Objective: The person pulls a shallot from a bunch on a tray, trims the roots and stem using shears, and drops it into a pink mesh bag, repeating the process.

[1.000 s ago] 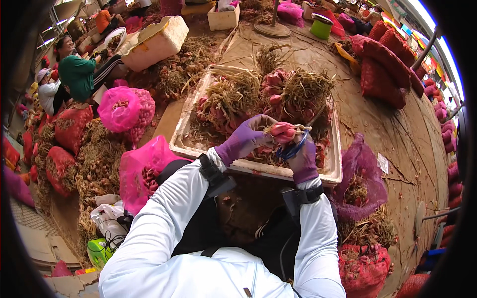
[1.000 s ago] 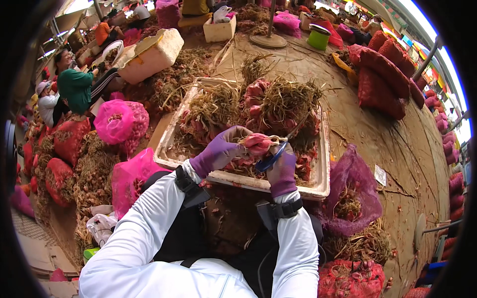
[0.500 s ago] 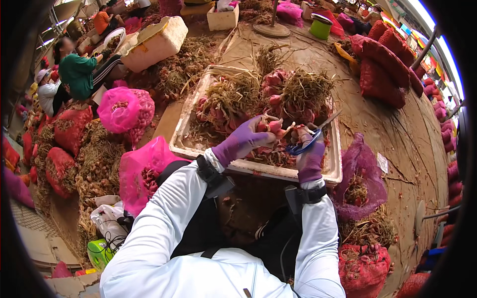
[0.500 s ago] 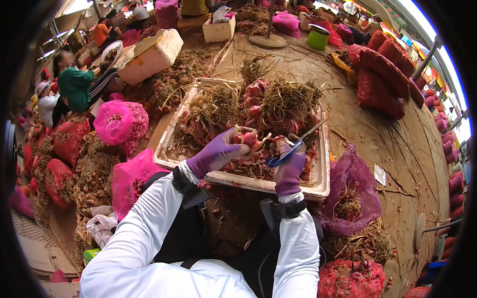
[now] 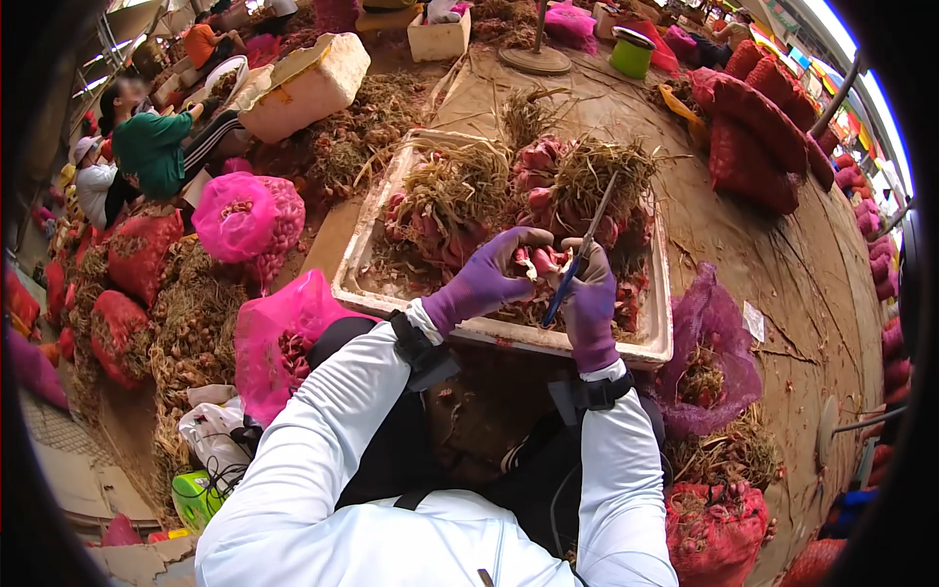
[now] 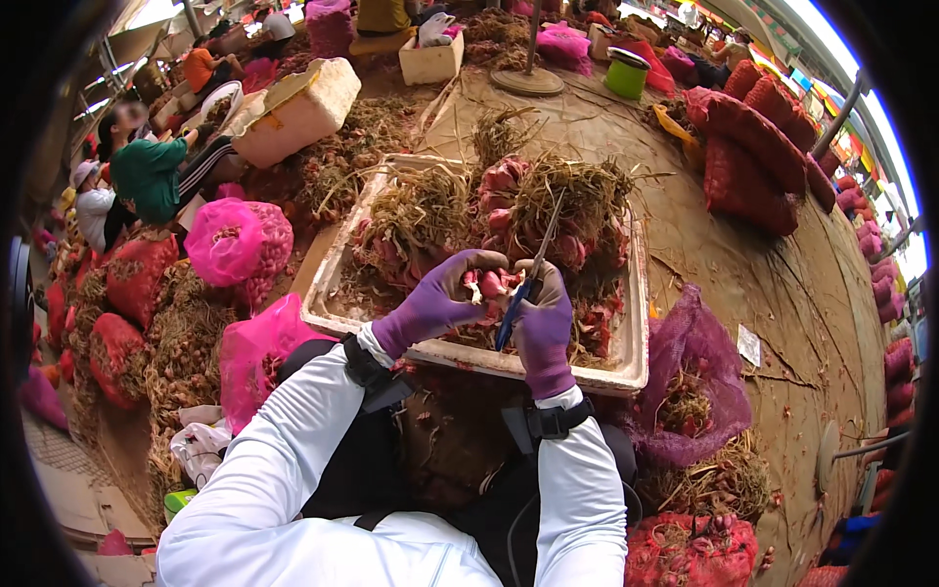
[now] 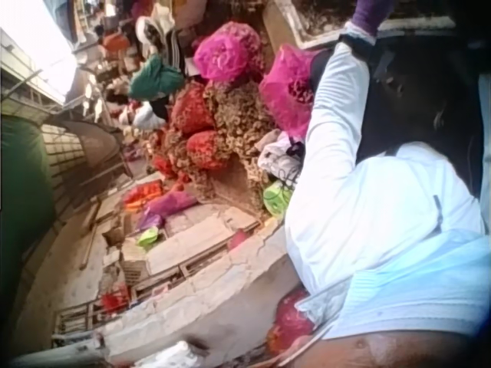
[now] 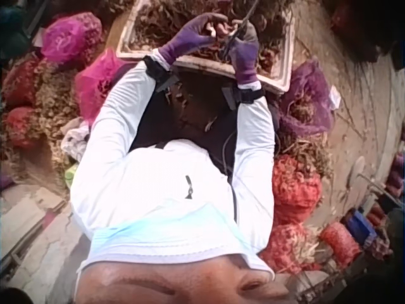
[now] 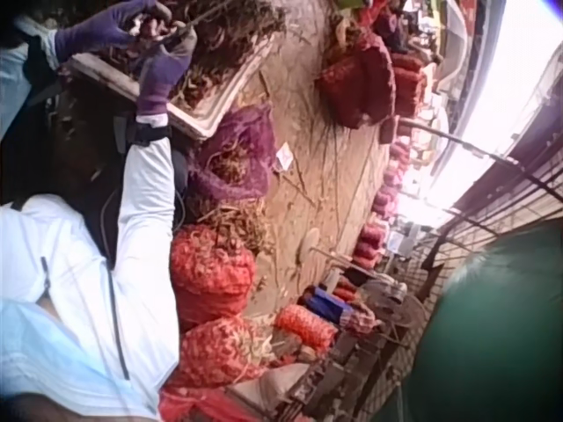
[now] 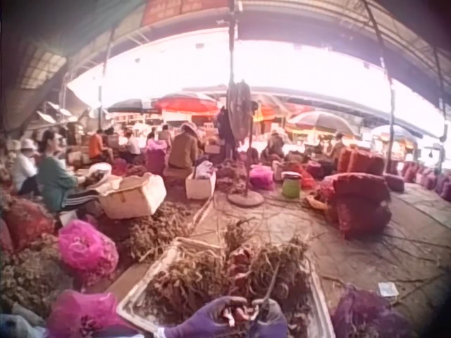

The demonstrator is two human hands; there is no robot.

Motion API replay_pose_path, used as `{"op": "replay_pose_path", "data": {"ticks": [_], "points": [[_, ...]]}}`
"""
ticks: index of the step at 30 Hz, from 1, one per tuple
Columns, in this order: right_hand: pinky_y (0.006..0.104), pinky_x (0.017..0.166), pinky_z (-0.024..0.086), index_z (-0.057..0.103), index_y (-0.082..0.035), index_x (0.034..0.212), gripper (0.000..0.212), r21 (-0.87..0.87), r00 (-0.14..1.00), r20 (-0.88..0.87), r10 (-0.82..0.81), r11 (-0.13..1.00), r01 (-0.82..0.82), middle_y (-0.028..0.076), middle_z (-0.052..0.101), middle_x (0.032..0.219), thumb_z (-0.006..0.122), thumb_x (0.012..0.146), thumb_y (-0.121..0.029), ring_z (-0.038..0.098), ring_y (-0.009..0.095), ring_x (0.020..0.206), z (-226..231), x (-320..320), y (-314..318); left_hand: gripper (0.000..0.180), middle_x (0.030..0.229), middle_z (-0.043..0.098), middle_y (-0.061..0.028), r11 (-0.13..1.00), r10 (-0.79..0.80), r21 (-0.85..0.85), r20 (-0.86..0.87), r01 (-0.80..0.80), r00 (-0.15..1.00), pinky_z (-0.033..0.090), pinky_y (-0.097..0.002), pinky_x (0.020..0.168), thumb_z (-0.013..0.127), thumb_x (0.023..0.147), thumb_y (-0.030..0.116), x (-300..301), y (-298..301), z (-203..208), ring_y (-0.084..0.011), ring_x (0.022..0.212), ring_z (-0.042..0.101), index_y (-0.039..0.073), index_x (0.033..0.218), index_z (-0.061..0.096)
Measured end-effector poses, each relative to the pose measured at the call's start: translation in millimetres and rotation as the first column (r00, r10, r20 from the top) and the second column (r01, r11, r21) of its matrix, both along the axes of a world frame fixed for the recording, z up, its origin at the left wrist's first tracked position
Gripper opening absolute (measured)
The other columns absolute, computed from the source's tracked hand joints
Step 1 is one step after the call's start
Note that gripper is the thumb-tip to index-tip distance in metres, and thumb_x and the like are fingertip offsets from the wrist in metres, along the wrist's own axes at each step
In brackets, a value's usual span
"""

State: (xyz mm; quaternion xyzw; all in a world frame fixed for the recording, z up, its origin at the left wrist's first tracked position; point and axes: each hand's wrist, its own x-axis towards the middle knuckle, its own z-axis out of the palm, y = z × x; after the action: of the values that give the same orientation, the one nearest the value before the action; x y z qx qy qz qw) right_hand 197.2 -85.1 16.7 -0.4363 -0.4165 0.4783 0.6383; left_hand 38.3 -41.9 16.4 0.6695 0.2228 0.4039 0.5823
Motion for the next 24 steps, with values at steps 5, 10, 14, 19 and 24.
{"op": "replay_pose_path", "data": {"ticks": [5,10,14,19,24], "points": [[0.0174,0.058,0.045,0.054,-0.004,0.111,0.032,0.067,0.991,-0.006,-0.133,0.989,0.133,-0.002,0.054,0.083,0.063,0.082,0.007,0.054,0.004,0.068,-5.6,0.7,-0.2,0.054,0.113,0.059,-0.0054,0.963,0.197,0.239,-0.312,-0.124,0.930,0.046,-0.0278,0.094,0.073,0.078,0.007,1.2,3.8,-5.4,-0.0132,0.104,0.057,0.003,0.127,0.050],[0.0175,0.062,0.046,0.054,-0.003,0.110,0.030,-0.004,0.962,-0.026,-0.272,0.962,0.272,0.003,0.060,0.090,0.068,0.083,0.000,0.056,0.006,0.070,-5.3,5.6,5.8,0.050,0.109,0.061,-0.0033,0.855,-0.105,-0.482,0.200,0.191,0.974,0.049,-0.0264,0.086,0.068,0.080,0.002,-8.4,7.7,-3.1,-0.0109,0.097,0.059,0.005,0.127,0.050],[0.0192,0.063,0.049,0.050,-0.002,0.116,0.034,0.061,0.948,0.081,-0.307,0.951,0.302,0.010,0.064,0.103,0.067,0.087,-0.003,0.060,0.009,0.078,3.6,5.5,2.6,0.052,0.114,0.059,-0.0061,0.721,-0.171,-0.579,0.385,0.382,0.907,0.053,-0.0344,0.088,0.058,0.085,-0.003,-11.1,14.2,-14.4,-0.0184,0.103,0.062,0.005,0.134,0.042],[0.0217,0.066,0.053,0.041,0.000,0.124,0.042,0.076,0.999,-0.006,0.038,0.996,-0.038,0.015,0.063,0.110,0.063,0.088,-0.001,0.063,0.011,0.079,25.9,-13.6,-10.5,0.044,0.106,0.059,-0.0040,0.984,-0.168,-0.047,0.033,0.169,0.985,0.052,-0.0330,0.087,0.061,0.084,-0.001,-14.3,19.3,-35.9,-0.0165,0.097,0.060,0.003,0.126,0.051],[0.0236,0.061,0.052,0.039,0.001,0.126,0.044,0.027,0.981,-0.083,0.178,0.984,-0.176,0.013,0.063,0.100,0.061,0.088,0.001,0.063,0.012,0.072,26.0,3.6,-7.1,0.030,0.100,0.058,-0.0028,0.676,-0.327,-0.524,0.417,0.519,0.848,0.052,-0.0352,0.084,0.060,0.087,0.005,-10.2,7.4,-3.7,-0.0156,0.092,0.060,0.007,0.116,0.057]]}}
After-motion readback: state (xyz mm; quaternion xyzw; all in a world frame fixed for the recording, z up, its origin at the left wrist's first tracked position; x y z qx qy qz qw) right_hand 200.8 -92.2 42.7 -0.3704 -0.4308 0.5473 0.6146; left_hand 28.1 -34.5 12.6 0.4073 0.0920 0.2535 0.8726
